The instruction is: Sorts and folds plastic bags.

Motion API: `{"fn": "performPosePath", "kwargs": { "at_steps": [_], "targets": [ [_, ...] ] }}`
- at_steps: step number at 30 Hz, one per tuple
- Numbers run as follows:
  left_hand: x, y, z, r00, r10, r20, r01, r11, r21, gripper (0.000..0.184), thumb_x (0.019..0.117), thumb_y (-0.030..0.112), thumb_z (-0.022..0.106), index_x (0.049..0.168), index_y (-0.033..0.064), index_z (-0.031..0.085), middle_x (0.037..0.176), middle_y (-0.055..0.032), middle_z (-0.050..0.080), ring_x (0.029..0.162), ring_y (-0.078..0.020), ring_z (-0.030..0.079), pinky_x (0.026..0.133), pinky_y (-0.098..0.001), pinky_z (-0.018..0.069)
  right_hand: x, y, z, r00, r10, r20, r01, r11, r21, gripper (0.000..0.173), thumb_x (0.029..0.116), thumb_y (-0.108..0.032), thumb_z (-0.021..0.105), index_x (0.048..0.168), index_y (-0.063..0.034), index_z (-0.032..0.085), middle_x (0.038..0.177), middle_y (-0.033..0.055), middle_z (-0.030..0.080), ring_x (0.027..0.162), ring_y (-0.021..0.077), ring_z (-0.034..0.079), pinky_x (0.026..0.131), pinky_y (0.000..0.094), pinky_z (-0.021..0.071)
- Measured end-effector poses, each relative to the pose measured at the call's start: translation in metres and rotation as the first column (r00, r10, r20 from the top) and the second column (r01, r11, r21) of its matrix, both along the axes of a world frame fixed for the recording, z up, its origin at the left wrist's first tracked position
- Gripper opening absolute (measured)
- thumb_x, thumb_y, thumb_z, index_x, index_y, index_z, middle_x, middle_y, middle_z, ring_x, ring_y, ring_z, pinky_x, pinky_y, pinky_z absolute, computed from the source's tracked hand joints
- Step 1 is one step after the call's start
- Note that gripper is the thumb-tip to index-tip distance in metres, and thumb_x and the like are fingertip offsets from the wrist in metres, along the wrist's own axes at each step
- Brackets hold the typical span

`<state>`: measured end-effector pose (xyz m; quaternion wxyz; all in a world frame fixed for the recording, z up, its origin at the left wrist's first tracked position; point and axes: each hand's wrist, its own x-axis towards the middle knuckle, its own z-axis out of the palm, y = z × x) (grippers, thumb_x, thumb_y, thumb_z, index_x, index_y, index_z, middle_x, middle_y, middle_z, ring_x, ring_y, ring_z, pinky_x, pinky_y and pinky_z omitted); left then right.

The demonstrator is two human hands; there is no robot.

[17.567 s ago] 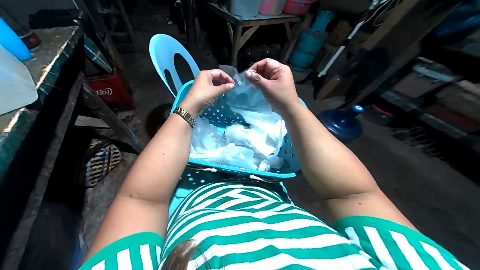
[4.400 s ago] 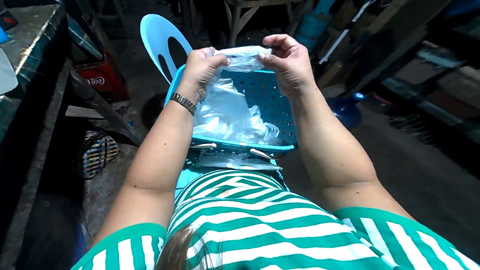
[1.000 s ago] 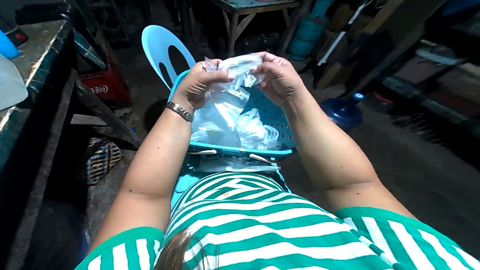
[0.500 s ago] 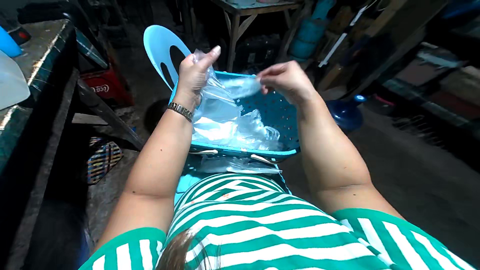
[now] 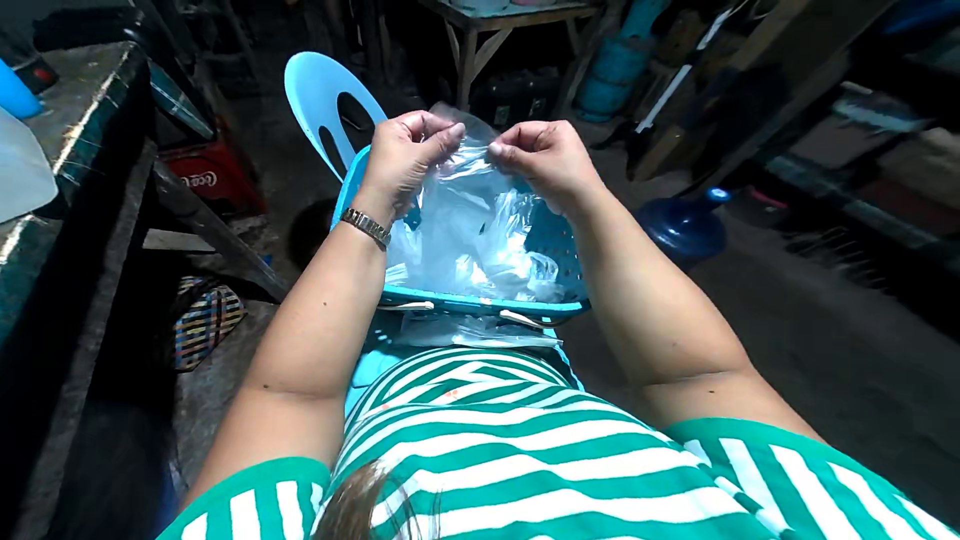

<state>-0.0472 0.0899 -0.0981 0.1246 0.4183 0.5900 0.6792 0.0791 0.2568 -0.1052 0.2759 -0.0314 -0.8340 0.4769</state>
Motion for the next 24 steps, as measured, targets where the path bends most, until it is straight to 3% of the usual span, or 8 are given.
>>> {"fn": "performPosePath", "kwargs": {
  "at_steps": [3,5,9,11,13,15,19,24],
  "targets": [
    [0.0,-0.002,0.002,0.998,-0.039,0.039,0.041,0.998,-0.045,0.019,0.101,0.016,0.063,0.082,0.0122,0.059,0.071,0.008,0.058,0.062,0.0004,0.054,0.061,-0.0174,0.0476,-0.002,0.002,-0.002,0.995,-0.05,-0.087,0.043,0.996,-0.081,0.012,0.1004,-0.013,0.062,0.097,-0.0055,0.071,0.078,-0.008,0.065,0.067,-0.0029,0.058,0.069,0.0184,0.0517],
    [0.002,-0.009,0.005,0.982,-0.182,0.05,0.187,0.976,-0.113,0.02,0.104,0.016,0.056,0.085,0.0141,0.061,0.073,0.0097,0.061,0.063,0.0023,0.055,0.061,-0.0159,0.0488,-0.003,0.003,0.0,0.982,-0.059,-0.177,0.003,0.954,-0.299,0.013,0.1041,-0.011,0.054,0.101,-0.0051,0.065,0.083,-0.0065,0.064,0.073,0.0004,0.06,0.073,0.0211,0.0534],
    [0.001,-0.01,0.004,0.957,-0.291,0.008,0.288,0.942,-0.175,0.017,0.1014,0.008,0.056,0.087,0.0132,0.065,0.073,0.0108,0.064,0.061,0.0039,0.055,0.058,-0.0141,0.0462,0.001,0.001,0.011,0.959,-0.064,-0.278,-0.165,0.67,-0.724,0.018,0.1119,-0.014,0.034,0.107,-0.0117,0.051,0.087,0.0003,0.069,0.082,0.0134,0.072,0.082,0.0332,0.0615],
    [0.001,-0.005,0.004,0.973,-0.229,0.023,0.23,0.966,-0.121,0.02,0.1072,0.017,0.048,0.096,0.0112,0.063,0.079,0.0086,0.06,0.066,0.0014,0.053,0.06,-0.0154,0.045,-0.001,0.002,0.005,0.971,-0.077,-0.227,-0.07,0.813,-0.578,0.015,0.1084,-0.009,0.043,0.105,-0.0079,0.058,0.083,-0.0032,0.065,0.076,0.0069,0.066,0.078,0.0284,0.0594],
    [0.002,-0.003,0.005,0.98,-0.195,0.041,0.198,0.974,-0.114,0.026,0.1084,0.026,0.047,0.114,0.0072,0.064,0.097,0.004,0.065,0.083,-0.0009,0.06,0.073,-0.018,0.0506,-0.003,0.003,-0.004,0.98,-0.114,-0.161,0.081,0.976,-0.202,0.015,0.1029,-0.014,0.056,0.103,-0.0028,0.067,0.081,-0.005,0.064,0.069,0.0,0.058,0.07,0.0218,0.0525],
    [0.006,-0.002,0.004,0.984,-0.174,-0.025,0.17,0.978,-0.118,0.024,0.1029,0.018,0.059,0.121,0.0033,0.065,0.1,0.0025,0.066,0.085,-0.0007,0.06,0.076,-0.0187,0.0513,-0.004,-0.004,-0.004,0.985,-0.134,-0.109,0.136,0.991,0.011,0.02,0.1022,-0.021,0.06,0.1,-0.005,0.072,0.076,-0.0061,0.063,0.063,-0.0024,0.054,0.064,0.0196,0.048],
    [0.004,-0.001,-0.002,0.993,-0.099,-0.067,0.094,0.993,-0.065,0.003,0.0968,0.005,0.065,0.098,0.0047,0.068,0.092,0.0033,0.07,0.08,0.0,0.063,0.074,-0.0195,0.0533,-0.005,-0.007,-0.005,0.984,-0.161,-0.074,0.162,0.987,0.013,0.021,0.1036,-0.019,0.057,0.097,-0.0053,0.071,0.07,-0.0078,0.058,0.058,-0.003,0.049,0.059,0.0185,0.0441],
    [0.006,0.002,-0.001,0.985,-0.167,-0.049,0.165,0.985,-0.044,0.015,0.0992,0.01,0.062,0.113,0.0036,0.063,0.105,-0.0002,0.069,0.081,-0.0012,0.061,0.071,-0.0184,0.0521,-0.007,-0.007,-0.005,0.988,-0.151,-0.037,0.15,0.988,-0.044,0.021,0.1037,-0.02,0.059,0.099,-0.0051,0.073,0.073,-0.0062,0.064,0.06,-0.0022,0.054,0.06,0.0197,0.0483]
  ]
}}
